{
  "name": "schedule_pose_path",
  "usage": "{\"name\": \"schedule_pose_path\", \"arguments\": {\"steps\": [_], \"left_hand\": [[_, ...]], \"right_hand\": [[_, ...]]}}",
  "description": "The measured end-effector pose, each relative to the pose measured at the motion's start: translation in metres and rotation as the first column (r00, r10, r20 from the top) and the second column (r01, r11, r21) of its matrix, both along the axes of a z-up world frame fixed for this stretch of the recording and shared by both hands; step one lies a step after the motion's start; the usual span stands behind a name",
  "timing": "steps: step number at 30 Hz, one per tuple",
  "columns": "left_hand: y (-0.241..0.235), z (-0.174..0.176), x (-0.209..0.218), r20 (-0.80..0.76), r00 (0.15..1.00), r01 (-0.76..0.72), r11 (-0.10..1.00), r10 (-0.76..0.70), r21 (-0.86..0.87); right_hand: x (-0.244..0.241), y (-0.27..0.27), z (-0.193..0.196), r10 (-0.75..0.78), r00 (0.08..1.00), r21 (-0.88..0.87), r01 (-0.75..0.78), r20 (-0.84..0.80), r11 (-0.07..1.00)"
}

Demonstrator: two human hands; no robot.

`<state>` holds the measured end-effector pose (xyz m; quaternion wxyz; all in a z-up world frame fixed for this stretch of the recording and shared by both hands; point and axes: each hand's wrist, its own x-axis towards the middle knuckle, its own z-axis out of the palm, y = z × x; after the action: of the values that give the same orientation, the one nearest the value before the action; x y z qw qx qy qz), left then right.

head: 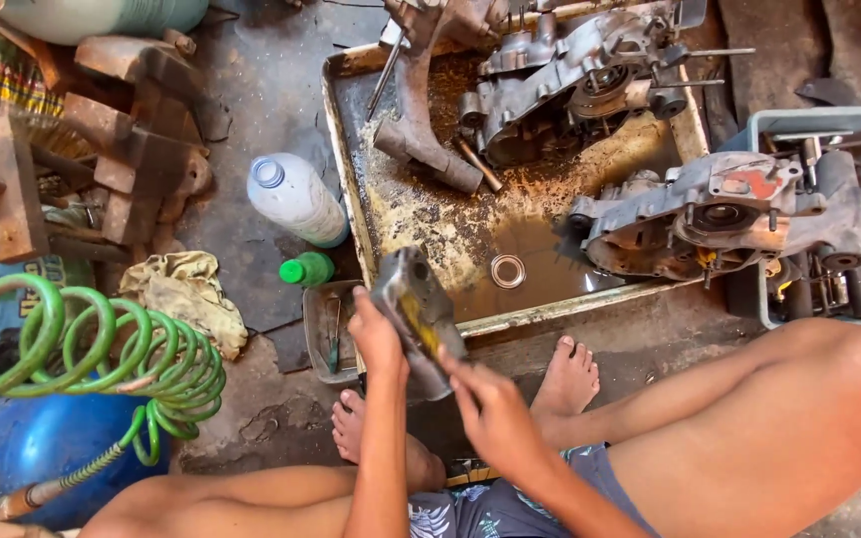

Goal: A person is sitting on the floor cleaning a motorcycle engine component using a small brush and cleaning liquid in a metal tray.

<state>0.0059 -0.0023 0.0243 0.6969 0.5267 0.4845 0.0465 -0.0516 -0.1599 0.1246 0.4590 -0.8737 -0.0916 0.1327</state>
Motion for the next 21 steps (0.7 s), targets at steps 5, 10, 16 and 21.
{"name": "schedule_pose_path", "arguments": {"steps": [5,10,16,21], "left_hand": [[-0.014,-0.005,-0.004,0.062,0.997,0.056,0.997,-0.053,-0.048],[-0.001,-0.01,0.003,0.071,0.997,0.012,0.999,-0.009,-0.042],[-0.013,-0.039,0.0,0.05,0.999,0.021,0.997,-0.017,-0.078],[-0.006,-0.013,0.003,0.065,0.971,-0.223,0.971,0.229,-0.088]], "right_hand": [[0.03,0.013,0.004,-0.009,0.999,-0.083,0.012,0.038,0.996],[0.012,0.011,0.003,0.008,0.999,-0.139,-0.001,0.051,0.99],[0.032,0.013,0.009,0.069,0.986,-0.169,-0.043,0.154,0.985],[-0.009,0.004,0.002,0.065,0.997,-0.22,-0.052,0.05,0.974]]}}
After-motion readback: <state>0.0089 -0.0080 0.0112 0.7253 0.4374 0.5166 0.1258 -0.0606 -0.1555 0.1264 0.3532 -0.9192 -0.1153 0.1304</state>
